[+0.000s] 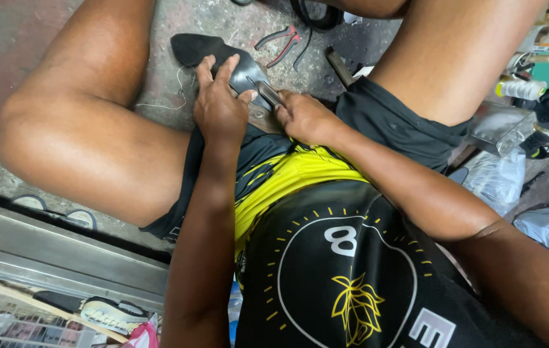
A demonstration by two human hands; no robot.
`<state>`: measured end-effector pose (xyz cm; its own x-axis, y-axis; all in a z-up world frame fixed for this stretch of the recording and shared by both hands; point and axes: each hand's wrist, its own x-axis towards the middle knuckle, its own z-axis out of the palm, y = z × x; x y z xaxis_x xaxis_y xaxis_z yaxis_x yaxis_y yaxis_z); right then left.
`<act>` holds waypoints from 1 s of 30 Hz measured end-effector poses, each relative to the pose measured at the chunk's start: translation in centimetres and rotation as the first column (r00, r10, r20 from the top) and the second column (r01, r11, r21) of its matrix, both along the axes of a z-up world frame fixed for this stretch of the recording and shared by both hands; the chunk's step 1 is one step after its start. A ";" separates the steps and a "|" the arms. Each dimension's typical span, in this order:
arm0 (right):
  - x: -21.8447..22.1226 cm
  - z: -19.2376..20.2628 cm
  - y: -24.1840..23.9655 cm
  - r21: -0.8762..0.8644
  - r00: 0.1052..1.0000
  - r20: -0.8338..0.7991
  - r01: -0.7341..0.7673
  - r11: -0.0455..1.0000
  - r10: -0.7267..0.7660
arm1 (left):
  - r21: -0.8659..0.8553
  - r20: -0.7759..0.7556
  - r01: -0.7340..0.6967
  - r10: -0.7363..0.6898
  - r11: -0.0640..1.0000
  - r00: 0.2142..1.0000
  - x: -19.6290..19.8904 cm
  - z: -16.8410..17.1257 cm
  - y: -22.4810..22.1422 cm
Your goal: The person uses a utility knife to trim and cut the edges of a black rubber shoe sole while holding it by hand.
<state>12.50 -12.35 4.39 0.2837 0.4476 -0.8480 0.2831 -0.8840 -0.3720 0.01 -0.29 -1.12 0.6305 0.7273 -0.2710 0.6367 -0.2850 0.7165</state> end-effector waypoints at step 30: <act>-1.0 -1.8 -0.5 0.272 0.926 0.356 -0.231 0.934 0.125 | -0.048 -0.056 -0.019 0.016 0.999 0.998 0.2 -0.2 0.3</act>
